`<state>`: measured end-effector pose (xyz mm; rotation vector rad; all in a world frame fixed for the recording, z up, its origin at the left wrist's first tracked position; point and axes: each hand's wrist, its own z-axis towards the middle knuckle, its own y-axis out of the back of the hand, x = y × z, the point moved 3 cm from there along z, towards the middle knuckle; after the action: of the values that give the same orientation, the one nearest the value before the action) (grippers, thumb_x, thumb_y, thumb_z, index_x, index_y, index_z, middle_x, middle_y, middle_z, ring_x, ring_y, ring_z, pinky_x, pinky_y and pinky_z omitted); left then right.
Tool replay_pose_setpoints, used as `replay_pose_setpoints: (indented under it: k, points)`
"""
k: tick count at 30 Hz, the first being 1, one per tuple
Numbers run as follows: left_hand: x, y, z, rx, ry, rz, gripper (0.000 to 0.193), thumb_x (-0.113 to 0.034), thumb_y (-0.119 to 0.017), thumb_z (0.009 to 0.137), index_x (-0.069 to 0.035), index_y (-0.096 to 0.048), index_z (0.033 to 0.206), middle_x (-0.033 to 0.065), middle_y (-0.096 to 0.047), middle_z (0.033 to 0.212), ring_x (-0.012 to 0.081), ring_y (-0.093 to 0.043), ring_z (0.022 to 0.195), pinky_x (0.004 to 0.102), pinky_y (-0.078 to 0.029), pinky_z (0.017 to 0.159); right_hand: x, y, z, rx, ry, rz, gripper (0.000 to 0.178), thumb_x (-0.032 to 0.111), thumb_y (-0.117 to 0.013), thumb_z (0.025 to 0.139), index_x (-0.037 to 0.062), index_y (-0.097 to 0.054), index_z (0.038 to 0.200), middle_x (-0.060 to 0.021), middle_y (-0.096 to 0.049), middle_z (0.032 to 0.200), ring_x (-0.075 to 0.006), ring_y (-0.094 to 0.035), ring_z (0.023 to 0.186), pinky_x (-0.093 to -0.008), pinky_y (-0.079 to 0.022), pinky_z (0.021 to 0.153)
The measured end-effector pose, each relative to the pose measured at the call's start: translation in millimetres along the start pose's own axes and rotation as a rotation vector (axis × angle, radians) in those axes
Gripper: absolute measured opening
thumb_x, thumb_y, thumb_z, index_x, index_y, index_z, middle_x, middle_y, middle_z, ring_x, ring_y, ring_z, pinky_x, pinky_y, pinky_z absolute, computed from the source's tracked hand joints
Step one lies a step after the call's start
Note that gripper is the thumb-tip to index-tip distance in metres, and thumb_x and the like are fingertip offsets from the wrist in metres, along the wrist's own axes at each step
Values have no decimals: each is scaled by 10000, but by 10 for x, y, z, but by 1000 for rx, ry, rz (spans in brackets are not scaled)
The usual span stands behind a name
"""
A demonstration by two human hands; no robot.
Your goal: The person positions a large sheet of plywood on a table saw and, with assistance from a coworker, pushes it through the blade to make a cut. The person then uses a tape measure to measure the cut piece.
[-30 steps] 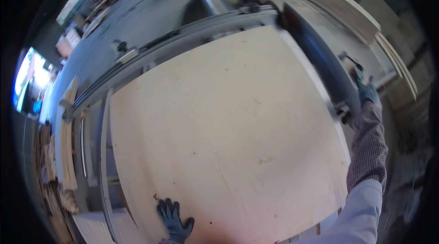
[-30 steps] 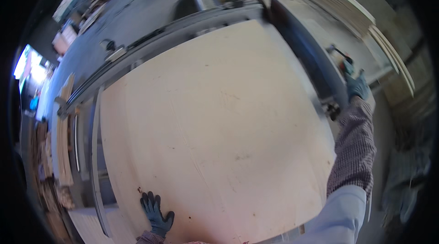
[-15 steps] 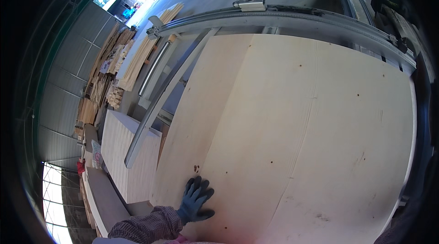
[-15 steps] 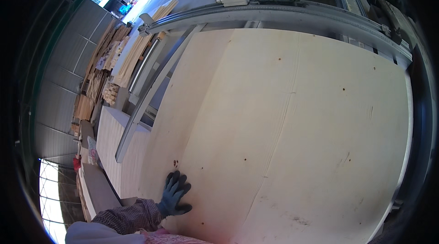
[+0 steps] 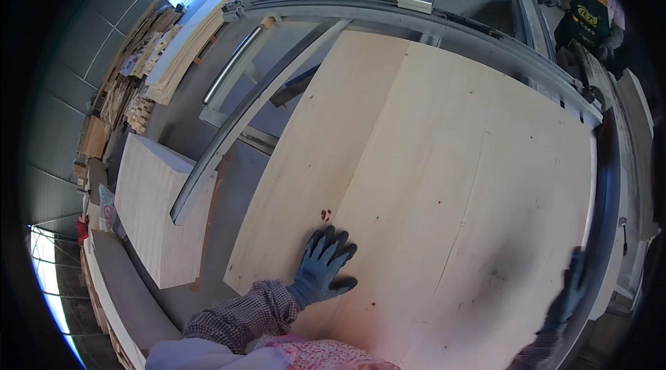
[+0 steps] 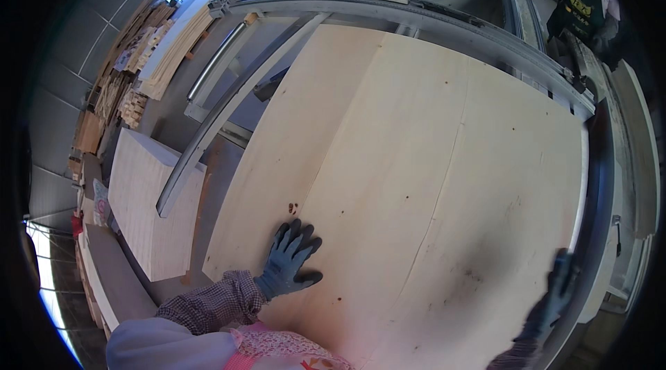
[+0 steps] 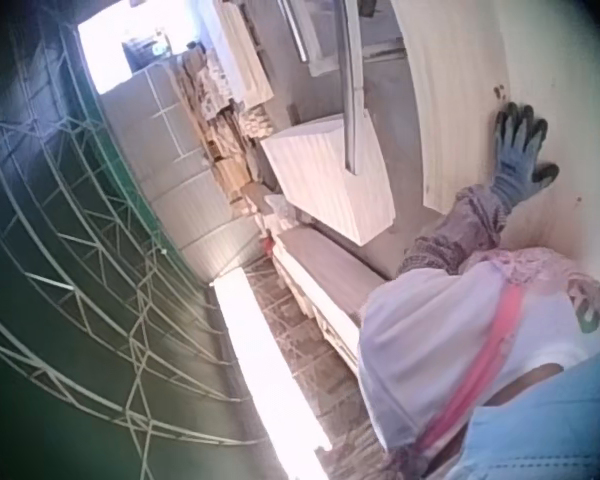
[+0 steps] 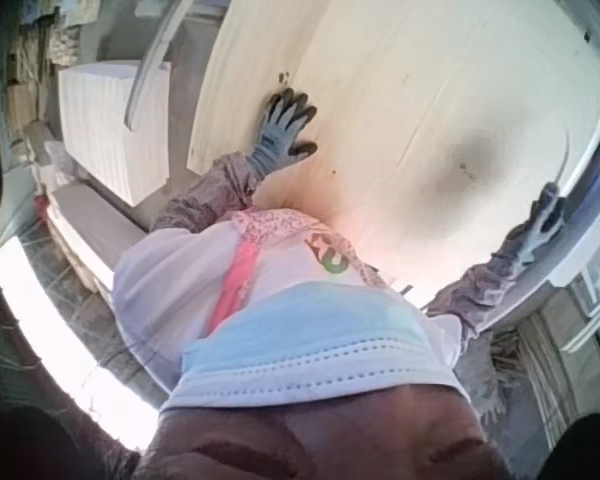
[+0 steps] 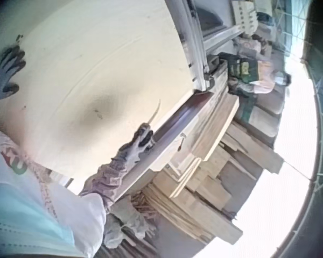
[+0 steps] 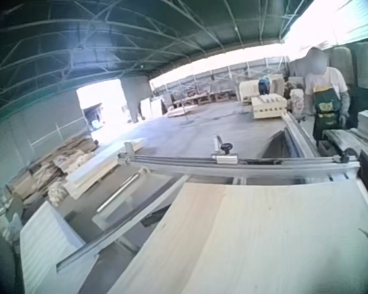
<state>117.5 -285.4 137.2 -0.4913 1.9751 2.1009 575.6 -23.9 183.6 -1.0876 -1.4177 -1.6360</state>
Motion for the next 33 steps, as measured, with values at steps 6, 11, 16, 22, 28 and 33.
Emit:
replay_pose_setpoints:
  k: [6,11,16,22,28,33]
  points:
    - [-298,351,-105,-144,-218,-385,757,-392,-718,699,-77,-411,1316,214,-246,1415,386,-226,1313,520,-192,1050,485,-1849,-1854,769,-18,281,702,96,-715,678,2,-385,1290,-137,-507,1204,-217,-497,1113,-337,-405,959]
    - [-462,857,-268,232,-561,-476,873,-373,-760,651,-70,-342,1354,214,-222,1422,389,-218,1316,487,-240,1048,1031,-2275,-2779,1132,-49,304,668,113,-786,648,27,-439,1212,-91,-549,1121,-198,-543,1035,-326,-460,890]
    - [-322,545,-495,351,-455,-923,779,-82,-689,710,-71,-288,1377,181,-246,1423,334,-281,1303,394,-326,1028,1062,-2336,-3394,690,-397,765,483,31,-730,699,2,-519,1133,-84,-591,1047,-187,-576,957,-312,-492,830]
    - [-323,238,-711,324,-420,-896,765,-11,-659,693,-75,-307,1369,170,-360,1350,293,-392,1232,354,-370,995,852,-2308,-3859,262,-482,786,444,35,-692,744,-38,-542,1156,-112,-621,1036,-160,-592,896,-280,-482,805]
    - [-591,399,-629,318,-409,-600,725,-61,-668,692,-128,-357,1343,172,-469,1175,324,-503,1055,369,-437,889,780,-1938,-3708,43,-352,787,370,75,-713,746,-3,-594,1088,-33,-619,948,-83,-563,767,-198,-447,662]
    - [-296,487,-635,526,-321,-405,555,-217,-678,736,-138,-474,1247,149,-558,1048,332,-546,941,400,-449,833,219,-964,-3117,-186,-236,678,261,90,-592,824,-17,-611,1061,-28,-637,904,-105,-555,783,-237,-450,728]
